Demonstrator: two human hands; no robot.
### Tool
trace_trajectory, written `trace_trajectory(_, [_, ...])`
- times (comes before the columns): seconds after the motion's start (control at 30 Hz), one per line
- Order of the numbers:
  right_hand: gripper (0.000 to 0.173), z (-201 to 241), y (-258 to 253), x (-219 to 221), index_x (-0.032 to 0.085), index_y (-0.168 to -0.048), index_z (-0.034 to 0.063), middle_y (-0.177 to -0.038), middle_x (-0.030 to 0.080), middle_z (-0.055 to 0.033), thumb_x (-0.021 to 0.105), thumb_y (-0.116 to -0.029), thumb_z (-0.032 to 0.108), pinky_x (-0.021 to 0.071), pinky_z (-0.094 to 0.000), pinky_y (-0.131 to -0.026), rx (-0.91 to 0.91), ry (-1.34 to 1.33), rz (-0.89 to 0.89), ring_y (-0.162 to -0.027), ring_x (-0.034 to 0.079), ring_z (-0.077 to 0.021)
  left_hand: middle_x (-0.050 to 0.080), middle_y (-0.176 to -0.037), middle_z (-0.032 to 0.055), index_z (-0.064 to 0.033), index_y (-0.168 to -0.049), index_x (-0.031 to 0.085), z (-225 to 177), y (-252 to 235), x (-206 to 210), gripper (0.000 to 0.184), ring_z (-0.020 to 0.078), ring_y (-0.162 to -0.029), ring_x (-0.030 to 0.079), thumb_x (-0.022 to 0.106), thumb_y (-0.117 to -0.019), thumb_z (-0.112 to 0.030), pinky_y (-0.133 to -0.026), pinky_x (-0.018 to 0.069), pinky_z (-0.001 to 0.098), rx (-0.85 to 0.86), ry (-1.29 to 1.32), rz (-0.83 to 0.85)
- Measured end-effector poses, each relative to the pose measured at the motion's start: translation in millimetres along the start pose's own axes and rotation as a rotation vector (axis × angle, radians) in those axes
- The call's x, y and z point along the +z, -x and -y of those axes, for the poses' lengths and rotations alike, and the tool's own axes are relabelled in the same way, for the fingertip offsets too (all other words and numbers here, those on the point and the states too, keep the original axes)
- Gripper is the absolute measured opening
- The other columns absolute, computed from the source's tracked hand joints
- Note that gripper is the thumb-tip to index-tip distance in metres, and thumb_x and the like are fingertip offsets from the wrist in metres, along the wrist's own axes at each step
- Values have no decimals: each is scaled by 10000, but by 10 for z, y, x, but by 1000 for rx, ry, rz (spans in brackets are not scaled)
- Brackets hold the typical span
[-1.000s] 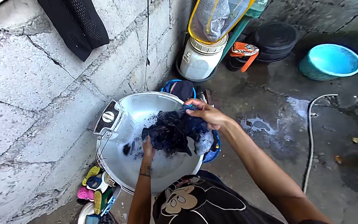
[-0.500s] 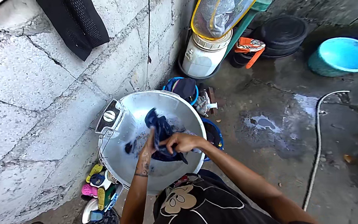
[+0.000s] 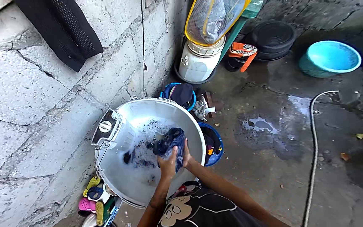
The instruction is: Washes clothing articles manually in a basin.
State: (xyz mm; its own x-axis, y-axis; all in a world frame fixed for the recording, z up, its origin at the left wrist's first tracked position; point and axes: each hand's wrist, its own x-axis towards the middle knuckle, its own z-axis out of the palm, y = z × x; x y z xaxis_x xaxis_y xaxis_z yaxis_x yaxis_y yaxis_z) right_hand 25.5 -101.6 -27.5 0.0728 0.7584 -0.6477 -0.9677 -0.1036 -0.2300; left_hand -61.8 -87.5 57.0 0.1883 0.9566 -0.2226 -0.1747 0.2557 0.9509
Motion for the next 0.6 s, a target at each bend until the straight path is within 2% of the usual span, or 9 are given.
trace_trajectory(0.1, [845, -116, -49, 95, 590, -1170, 178, -911, 696, -39, 41, -965, 786, 582, -377, -686, -172, -157, -95, -835, 680, -158, 586, -1252, 189, 113, -1447, 312, -94, 134, -125, 628, 103, -1091, 617, 617, -946, -114, -968, 530, 285, -111, 8, -131])
trace_trajectory(0.17, [841, -64, -125, 104, 622, -1135, 195, -922, 724, -51, 88, -947, 816, 599, -416, -691, -117, -190, -4, -844, 706, -191, 565, -1319, 229, 109, -1464, 330, -93, 112, -264, 536, 166, -1147, 602, 531, -1030, -131, -1002, 515, 346, -117, 3, -246])
trace_trajectory(0.2, [803, -32, -155, 122, 640, -1120, 200, -936, 738, -56, 126, -962, 797, 607, -429, -705, -83, -197, 73, -857, 719, -203, 582, -1308, 207, 81, -1459, 364, -66, 72, -354, 484, 161, -1135, 623, 489, -1056, -157, -987, 538, 352, -115, -8, -301])
trace_trajectory(0.3, [617, 54, -172, 366, 638, -1074, 188, -919, 729, -62, 227, -1016, 644, 601, -423, -700, -49, -129, 190, -839, 715, -200, 574, -1350, 204, 19, -1486, 387, -49, -110, -624, 463, 214, -1178, 605, 396, -1109, -249, -1002, 518, 424, -221, 8, -357])
trace_trajectory(0.43, [404, 109, 1, 830, 606, -1053, 162, -861, 722, -35, 301, -1041, 427, 607, -350, -672, -152, 3, 221, -779, 713, -146, 681, -1067, 75, -80, -1305, 525, -72, -464, -852, 437, 164, -953, 678, 235, -1124, -353, -811, 588, 397, -398, 157, -131])
trace_trajectory(0.5, [225, 146, 176, 1029, 560, -1091, 126, -845, 710, -9, 422, -959, 244, 606, -319, -692, -255, 175, 211, -770, 703, -105, 676, -953, 47, -117, -1203, 539, -161, -566, -832, 497, 157, -865, 669, 146, -1118, -409, -738, 582, 384, -503, 169, -53])
trace_trajectory(0.53, [225, 166, 273, 1103, 549, -1104, 95, -842, 704, 7, 509, -893, 162, 606, -302, -714, -335, 279, 227, -770, 697, -81, 664, -925, 60, -102, -1174, 535, -270, -563, -787, 497, 161, -835, 655, 133, -1120, -388, -709, 568, 379, -555, 134, -59])
trace_trajectory(0.57, [267, 185, 356, 1150, 564, -1081, 71, -841, 713, 30, 600, -819, 105, 608, -278, -741, -435, 392, 287, -779, 698, -51, 633, -952, 83, -52, -1192, 502, -470, -497, -732, 438, 141, -841, 628, 135, -1126, -280, -711, 548, 336, -588, 52, -61])
trace_trajectory(0.6, [266, 199, 402, 1166, 610, -1022, 49, -849, 730, 45, 682, -768, 75, 604, -259, -768, -561, 518, 396, -799, 699, -25, 577, -1108, 132, 54, -1319, 426, -816, -367, -680, 360, 102, -945, 585, 167, -1117, -96, -803, 518, 254, -621, -69, 2])
